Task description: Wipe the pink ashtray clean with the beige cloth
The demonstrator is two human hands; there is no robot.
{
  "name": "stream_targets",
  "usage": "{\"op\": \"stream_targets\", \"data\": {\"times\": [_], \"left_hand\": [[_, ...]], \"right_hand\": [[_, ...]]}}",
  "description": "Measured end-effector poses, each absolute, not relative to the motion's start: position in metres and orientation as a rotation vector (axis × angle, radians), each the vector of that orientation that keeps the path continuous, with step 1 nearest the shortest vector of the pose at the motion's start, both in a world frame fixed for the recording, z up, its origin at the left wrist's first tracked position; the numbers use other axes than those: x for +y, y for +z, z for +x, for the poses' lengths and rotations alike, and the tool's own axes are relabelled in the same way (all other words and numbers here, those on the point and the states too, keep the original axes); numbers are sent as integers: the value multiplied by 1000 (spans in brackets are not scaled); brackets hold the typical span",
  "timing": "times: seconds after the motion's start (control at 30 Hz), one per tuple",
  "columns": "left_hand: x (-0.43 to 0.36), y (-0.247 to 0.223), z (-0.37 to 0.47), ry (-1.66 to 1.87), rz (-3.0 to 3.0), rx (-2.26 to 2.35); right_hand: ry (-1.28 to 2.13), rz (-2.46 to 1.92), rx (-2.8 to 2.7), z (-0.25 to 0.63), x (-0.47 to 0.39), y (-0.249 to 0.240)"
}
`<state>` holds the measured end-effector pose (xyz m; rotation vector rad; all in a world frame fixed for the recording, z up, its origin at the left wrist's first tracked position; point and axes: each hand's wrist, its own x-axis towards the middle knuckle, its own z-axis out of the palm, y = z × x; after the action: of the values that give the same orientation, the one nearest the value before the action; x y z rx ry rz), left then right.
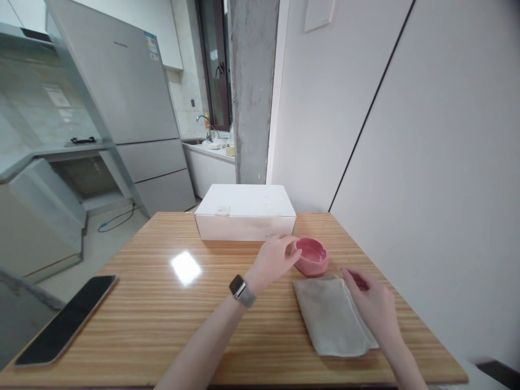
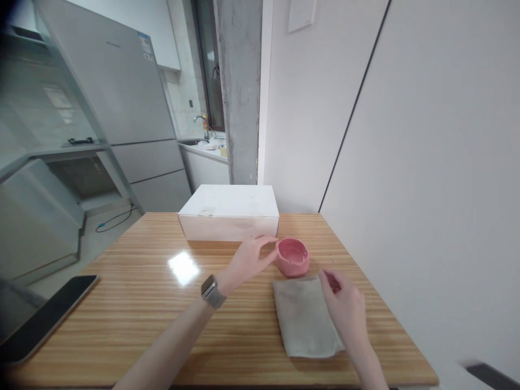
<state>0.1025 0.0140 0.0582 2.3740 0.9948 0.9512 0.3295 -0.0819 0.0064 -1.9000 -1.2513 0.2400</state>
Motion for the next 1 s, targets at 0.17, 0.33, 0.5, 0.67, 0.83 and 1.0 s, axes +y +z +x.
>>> {"op": "stream_targets", "data": {"times": [0.17,0.33,0.5,0.67,0.83,1.0], "left_hand": [[-32,46,41,897,2113,1072],[-78,6,16,903,1798,1280],[-98,-26,10,981,1595,1310],[-102,-30,7,967,1625,1290],[-106,-26,7,930,1681,1297],[-106,-28,7,948,1687,1300]], "right_hand": [[641,-1537,-1271,260,-95,15],[1087,-1305,-1254,181,-106,-21],[1130,-1269,-1208,147,-113,-49],[1007,-1297,-1433,147,-119,-42],[960,-1294,-1535,150,-124,-40],[951,-1282,-1539,150,-124,-41]]}}
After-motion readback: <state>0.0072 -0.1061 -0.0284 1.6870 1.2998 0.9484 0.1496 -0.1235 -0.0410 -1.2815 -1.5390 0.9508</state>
